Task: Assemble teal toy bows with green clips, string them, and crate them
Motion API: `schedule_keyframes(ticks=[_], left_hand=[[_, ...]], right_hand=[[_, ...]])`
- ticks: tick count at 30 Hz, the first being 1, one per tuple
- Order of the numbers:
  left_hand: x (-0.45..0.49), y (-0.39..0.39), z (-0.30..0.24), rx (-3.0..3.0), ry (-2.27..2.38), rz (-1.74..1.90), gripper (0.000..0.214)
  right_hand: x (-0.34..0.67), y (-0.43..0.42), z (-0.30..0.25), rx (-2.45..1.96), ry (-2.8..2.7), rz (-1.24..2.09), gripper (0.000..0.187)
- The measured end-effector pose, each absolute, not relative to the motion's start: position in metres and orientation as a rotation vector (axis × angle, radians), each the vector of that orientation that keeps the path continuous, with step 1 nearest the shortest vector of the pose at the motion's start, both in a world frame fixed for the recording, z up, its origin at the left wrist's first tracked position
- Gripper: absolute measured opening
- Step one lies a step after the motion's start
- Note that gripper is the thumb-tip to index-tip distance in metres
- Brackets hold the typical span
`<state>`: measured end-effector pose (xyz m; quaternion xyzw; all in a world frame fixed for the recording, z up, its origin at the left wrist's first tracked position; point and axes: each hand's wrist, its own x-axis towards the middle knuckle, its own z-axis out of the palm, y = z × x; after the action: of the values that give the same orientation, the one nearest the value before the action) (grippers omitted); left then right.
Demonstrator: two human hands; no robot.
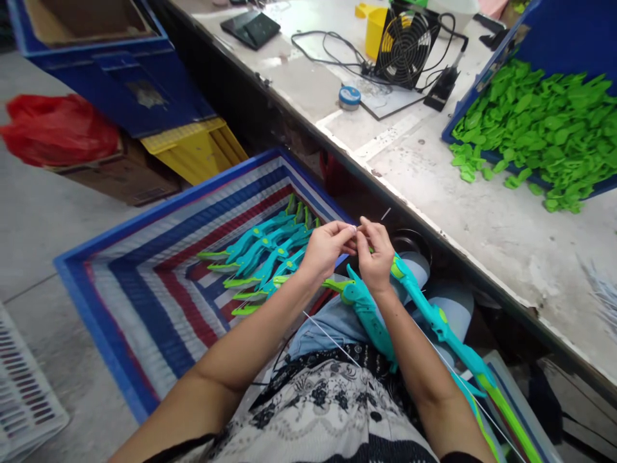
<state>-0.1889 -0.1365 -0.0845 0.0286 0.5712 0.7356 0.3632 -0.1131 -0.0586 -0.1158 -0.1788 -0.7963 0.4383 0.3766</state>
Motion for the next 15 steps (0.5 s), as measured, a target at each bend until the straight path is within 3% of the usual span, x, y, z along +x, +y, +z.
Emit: schedule_keyframes(ticks=[7,15], left_hand=[[-0.191,-0.134,-0.078,0.030,1.304,1.900,0.016],[-0.188,-0.139,-0.086,0.395,1.658,1.783,0.015]], right_hand=[[-0.109,-0.041,-0.104,-0.303,-2.211,0.854,0.022],[-0.103,-0.035,-0.095,-0.333,-2.422,0.706,0.024]])
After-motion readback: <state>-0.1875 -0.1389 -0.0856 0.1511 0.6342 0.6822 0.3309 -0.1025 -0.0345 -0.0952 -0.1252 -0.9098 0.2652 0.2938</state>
